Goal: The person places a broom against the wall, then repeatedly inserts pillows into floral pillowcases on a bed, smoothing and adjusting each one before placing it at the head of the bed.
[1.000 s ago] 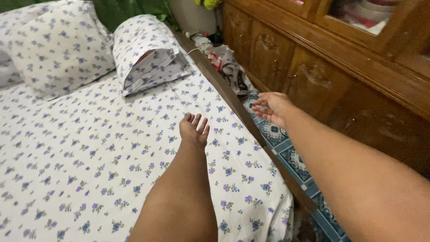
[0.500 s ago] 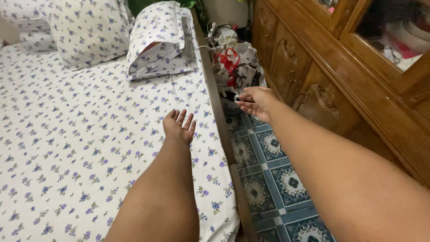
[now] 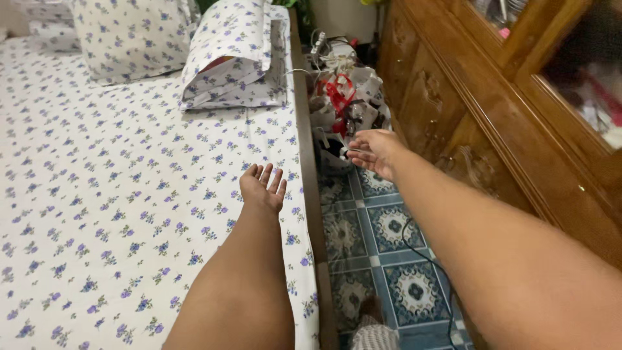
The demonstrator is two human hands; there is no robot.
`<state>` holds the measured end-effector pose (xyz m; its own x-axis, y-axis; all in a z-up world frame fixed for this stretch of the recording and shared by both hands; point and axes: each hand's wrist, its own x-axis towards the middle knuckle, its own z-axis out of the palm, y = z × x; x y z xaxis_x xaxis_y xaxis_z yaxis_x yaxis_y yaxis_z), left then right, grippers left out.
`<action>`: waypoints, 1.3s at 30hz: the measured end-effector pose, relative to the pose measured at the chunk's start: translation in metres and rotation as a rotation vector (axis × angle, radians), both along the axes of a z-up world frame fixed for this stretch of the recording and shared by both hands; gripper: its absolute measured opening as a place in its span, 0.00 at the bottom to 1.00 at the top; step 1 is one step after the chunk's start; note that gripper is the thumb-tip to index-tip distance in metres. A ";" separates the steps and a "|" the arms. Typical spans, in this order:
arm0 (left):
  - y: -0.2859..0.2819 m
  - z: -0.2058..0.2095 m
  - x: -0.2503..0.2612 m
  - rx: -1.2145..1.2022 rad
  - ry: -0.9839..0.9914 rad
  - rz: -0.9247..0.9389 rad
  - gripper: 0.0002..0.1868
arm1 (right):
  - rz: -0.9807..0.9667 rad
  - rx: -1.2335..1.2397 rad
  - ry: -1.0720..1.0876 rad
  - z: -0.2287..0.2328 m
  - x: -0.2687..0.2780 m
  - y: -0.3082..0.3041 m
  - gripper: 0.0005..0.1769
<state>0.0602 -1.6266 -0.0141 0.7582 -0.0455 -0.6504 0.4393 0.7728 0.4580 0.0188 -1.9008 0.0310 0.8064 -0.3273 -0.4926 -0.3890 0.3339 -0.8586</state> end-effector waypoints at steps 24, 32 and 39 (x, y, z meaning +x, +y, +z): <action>-0.026 -0.034 0.311 0.020 0.059 0.331 0.27 | 0.401 -0.246 0.109 -0.069 0.461 -0.051 0.11; -0.038 -0.062 0.363 0.026 0.122 0.441 0.27 | 0.549 -0.486 0.214 -0.143 0.571 -0.068 0.13; -0.056 -0.103 0.411 0.014 0.200 0.608 0.27 | 1.047 -0.878 0.178 -0.222 0.659 -0.070 0.20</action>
<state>0.4709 -1.6825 -0.1166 0.5102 0.3638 -0.7793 0.0023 0.9056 0.4242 0.6778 -1.9708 -0.1907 0.8151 0.1333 -0.5637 -0.2464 -0.8009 -0.5457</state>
